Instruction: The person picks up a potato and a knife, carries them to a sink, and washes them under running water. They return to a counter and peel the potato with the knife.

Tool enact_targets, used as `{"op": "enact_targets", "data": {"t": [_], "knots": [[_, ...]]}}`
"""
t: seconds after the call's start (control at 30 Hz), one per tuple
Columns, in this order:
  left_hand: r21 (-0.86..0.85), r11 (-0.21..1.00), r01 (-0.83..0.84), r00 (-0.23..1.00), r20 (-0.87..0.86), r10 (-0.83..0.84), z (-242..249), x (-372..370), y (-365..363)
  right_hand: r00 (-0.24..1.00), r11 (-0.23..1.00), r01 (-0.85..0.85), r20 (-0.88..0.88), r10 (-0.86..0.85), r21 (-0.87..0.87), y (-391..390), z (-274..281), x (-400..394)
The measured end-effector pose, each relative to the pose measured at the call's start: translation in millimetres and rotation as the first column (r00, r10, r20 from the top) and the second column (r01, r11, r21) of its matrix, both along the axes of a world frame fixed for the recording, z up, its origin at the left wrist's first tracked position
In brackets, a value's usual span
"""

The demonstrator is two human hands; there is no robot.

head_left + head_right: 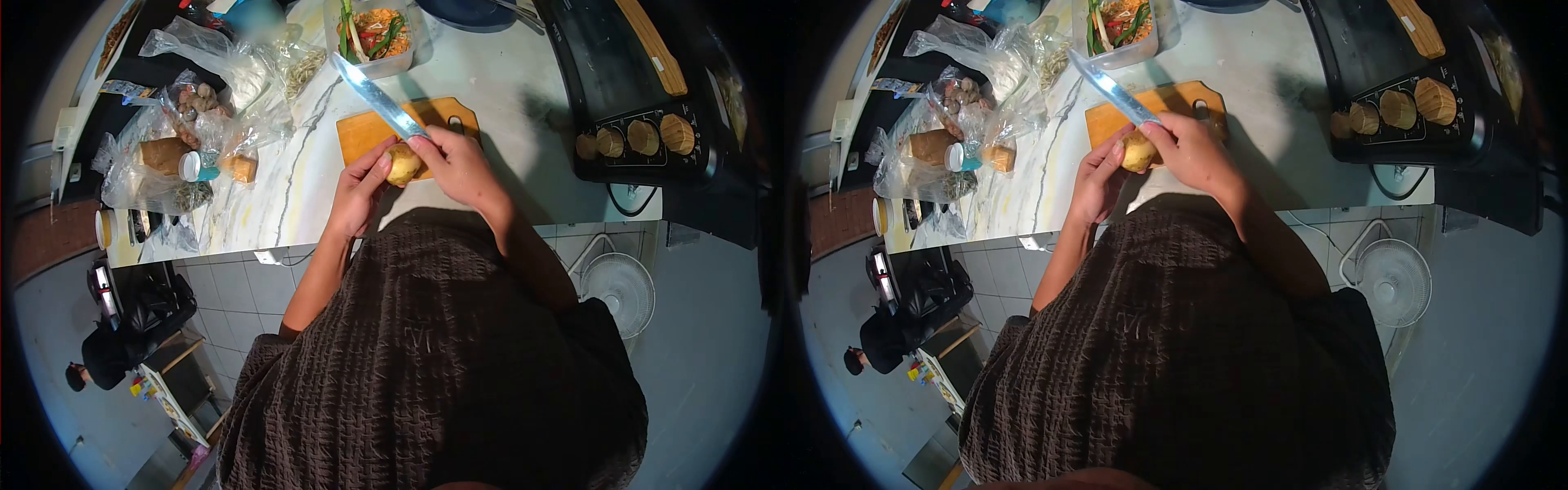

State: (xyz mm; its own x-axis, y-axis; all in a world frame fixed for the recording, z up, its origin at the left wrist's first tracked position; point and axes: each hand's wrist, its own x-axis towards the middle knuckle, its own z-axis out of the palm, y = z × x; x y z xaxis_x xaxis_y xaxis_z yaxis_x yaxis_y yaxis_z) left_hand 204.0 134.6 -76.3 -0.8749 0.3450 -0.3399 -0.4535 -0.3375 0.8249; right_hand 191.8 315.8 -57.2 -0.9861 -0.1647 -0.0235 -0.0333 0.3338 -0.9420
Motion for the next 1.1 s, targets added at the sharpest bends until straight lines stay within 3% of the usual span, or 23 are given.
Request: {"op": "enact_targets", "data": {"t": [0.1,0.2,0.3,0.37,0.4,0.57,0.63,0.83,0.9,1.03,1.1], "knots": [[0.029,1.000,0.002,1.000,-0.010,-0.002,-4,-3,0,0.998,0.999,0.029,0.052,-0.030,0.012,1,2,-1],[0.032,0.999,0.017,1.000,-0.006,-0.017,3,-3,-4,0.999,1.000,-0.017,-0.033,0.016,-0.026,-1,-3,3],[0.022,1.000,0.020,1.000,0.010,-0.020,3,0,1,0.999,0.997,0.023,0.043,-0.026,0.071,1,5,1],[0.016,1.000,0.015,1.000,0.009,-0.015,2,-4,2,0.999,0.997,0.046,-0.016,-0.047,-0.061,-4,15,7],[0.052,0.999,0.015,1.000,0.008,-0.015,3,-5,-1,0.995,0.999,0.029,-0.098,-0.032,-0.035,-6,17,8],[0.187,0.980,0.066,0.998,0.010,-0.069,10,-8,1,0.997,0.997,0.077,0.014,-0.076,-0.009,-2,6,1],[0.155,0.988,0.000,1.000,0.011,-0.002,10,-9,1,0.997,0.985,0.071,-0.006,-0.073,-0.154,-8,7,6],[0.187,0.982,0.010,0.999,0.042,-0.018,10,-8,2,0.992,0.991,0.112,0.065,-0.107,-0.078,-7,5,0],[0.196,0.981,0.004,0.999,0.049,-0.013,12,-12,1,0.993,0.986,0.063,-0.091,-0.077,-0.156,-12,-4,5],[0.184,0.983,-0.005,0.999,0.044,-0.004,11,-9,4,0.992,0.993,0.107,0.065,-0.104,-0.042,-4,2,-5],[0.219,0.976,0.008,1.000,0.023,-0.013,7,-12,2,0.990,0.990,0.127,0.068,-0.123,-0.064,-6,6,-2]]}}
